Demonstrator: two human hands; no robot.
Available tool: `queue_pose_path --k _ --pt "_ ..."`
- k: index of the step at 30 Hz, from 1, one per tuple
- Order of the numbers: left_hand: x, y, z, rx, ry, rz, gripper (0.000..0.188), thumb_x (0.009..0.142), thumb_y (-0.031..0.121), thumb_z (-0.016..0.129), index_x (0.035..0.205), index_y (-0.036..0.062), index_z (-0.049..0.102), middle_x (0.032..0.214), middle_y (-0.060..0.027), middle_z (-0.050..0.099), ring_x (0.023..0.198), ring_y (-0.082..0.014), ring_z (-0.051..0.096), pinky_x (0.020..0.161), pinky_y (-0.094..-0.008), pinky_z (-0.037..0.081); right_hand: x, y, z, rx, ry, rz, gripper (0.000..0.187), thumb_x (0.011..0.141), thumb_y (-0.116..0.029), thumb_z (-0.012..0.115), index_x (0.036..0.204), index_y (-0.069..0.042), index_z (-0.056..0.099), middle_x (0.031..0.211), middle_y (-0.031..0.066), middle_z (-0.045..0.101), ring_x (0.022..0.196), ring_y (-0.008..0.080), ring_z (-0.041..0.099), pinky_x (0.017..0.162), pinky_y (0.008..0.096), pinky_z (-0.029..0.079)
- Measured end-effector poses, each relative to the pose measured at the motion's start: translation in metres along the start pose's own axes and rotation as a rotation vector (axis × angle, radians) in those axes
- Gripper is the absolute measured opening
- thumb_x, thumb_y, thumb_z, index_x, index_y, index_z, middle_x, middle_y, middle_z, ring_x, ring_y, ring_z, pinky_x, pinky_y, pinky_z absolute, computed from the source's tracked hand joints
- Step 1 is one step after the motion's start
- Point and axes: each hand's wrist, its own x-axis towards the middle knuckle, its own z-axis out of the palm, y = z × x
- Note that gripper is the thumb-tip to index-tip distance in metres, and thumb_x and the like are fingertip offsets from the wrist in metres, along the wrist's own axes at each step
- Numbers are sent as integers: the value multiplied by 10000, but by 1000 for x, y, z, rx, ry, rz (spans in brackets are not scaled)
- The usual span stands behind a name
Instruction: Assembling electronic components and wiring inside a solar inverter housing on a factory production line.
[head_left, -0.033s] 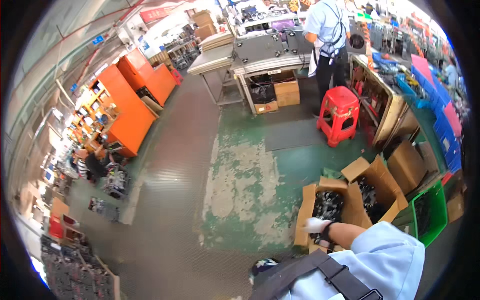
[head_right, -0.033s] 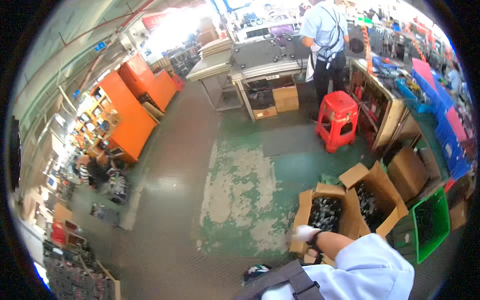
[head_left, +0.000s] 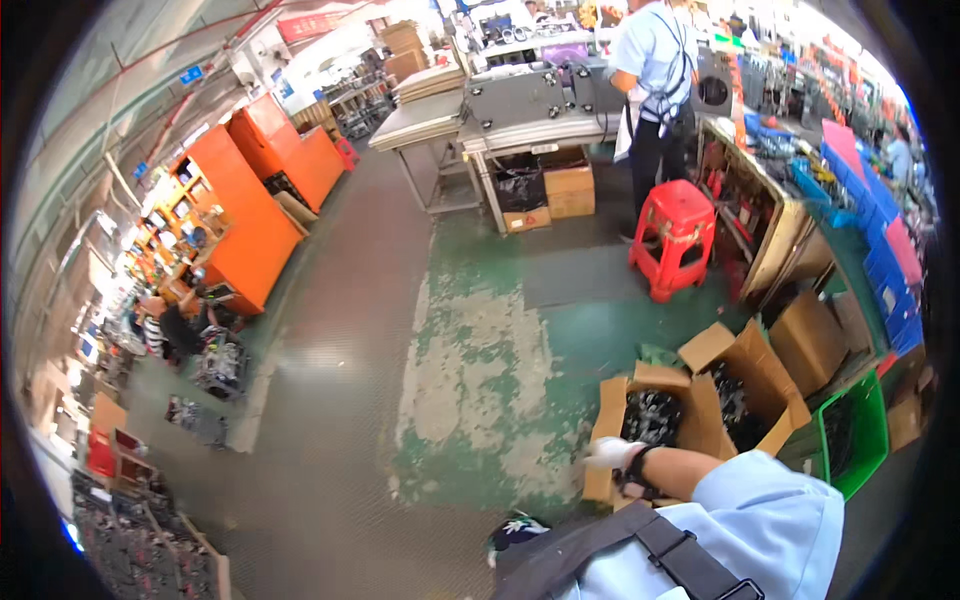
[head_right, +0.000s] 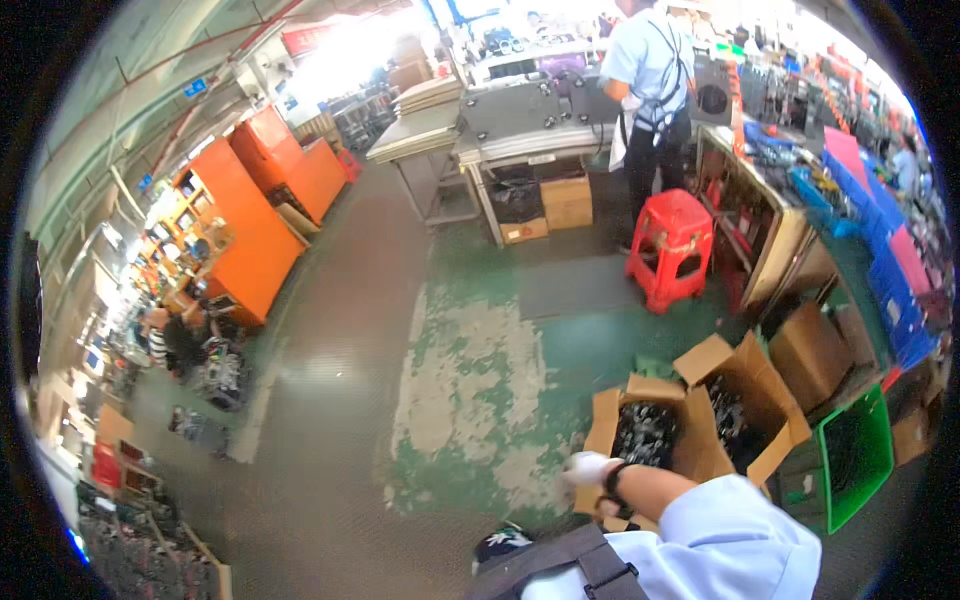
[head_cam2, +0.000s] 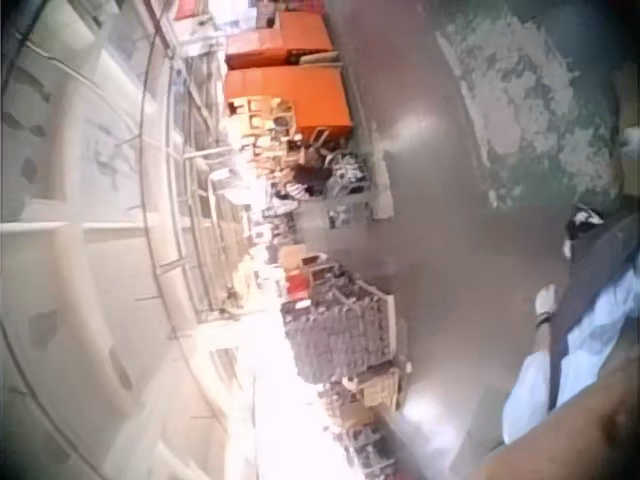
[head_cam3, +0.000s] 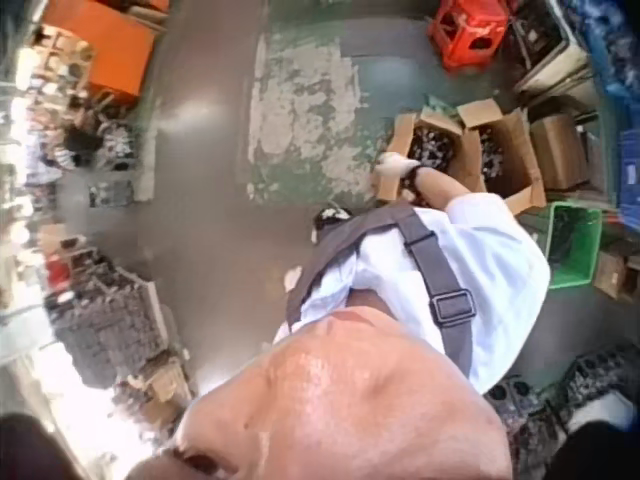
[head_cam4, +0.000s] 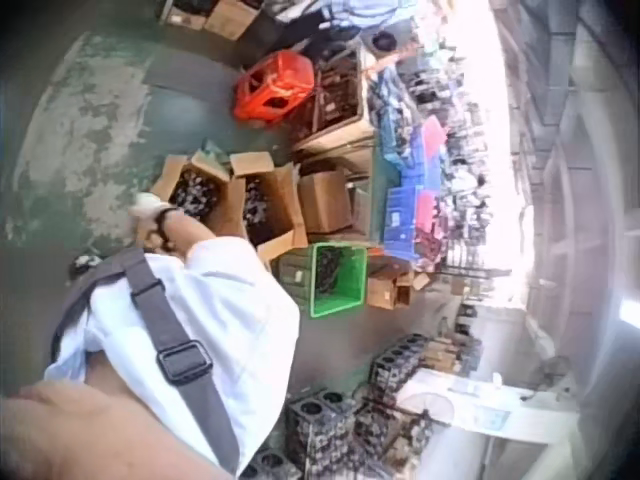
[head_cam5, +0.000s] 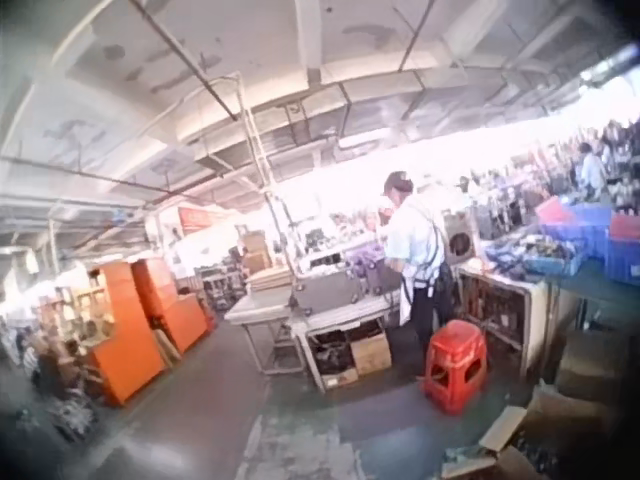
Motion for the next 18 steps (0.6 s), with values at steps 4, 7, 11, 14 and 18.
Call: queue_pose_path --k 4,7,11,14,18 --pt "163 -18 -43 -29 -127 -21 381 902 336 452 1062 27 606 949 -246 629 877 -433 595 756 -522 463 109 -48 -55 146 101 -115 427 868 -381 504 1066 -25 634 983 207 665 933 373 628 815 420 487" --pt "262 -80 -138 23 -227 -55 439 915 380 418 1045 11 617 959 -253 631 894 -441 594 769 -529 458 153 -48 -80 219 75 112 385 875 -367 509 1059 -58 647 993 189 665 931 355 627 815 412 486" --pt "426 -108 -246 82 -344 -70 525 931 439 374 1023 -9 632 972 -263 635 917 -451 592 785 -539 452 174 121 -36 -54 -14 386 411 842 -473 515 929 -115 698 976 201 674 947 363 627 846 422 486" --pt "545 -208 -244 61 22 -59 367 861 345 524 857 4 659 878 -237 650 810 -408 633 718 -509 497 177 79 -105 -22 99 752 464 823 -471 550 1011 -73 699 1028 182 682 933 331 660 778 427 511" --pt "765 -124 -399 37 150 97 442 936 416 440 995 38 661 957 -231 644 894 -412 614 794 -512 483 181 155 -87 -76 62 659 282 840 -279 526 953 -105 717 1014 144 689 913 333 664 774 412 525"
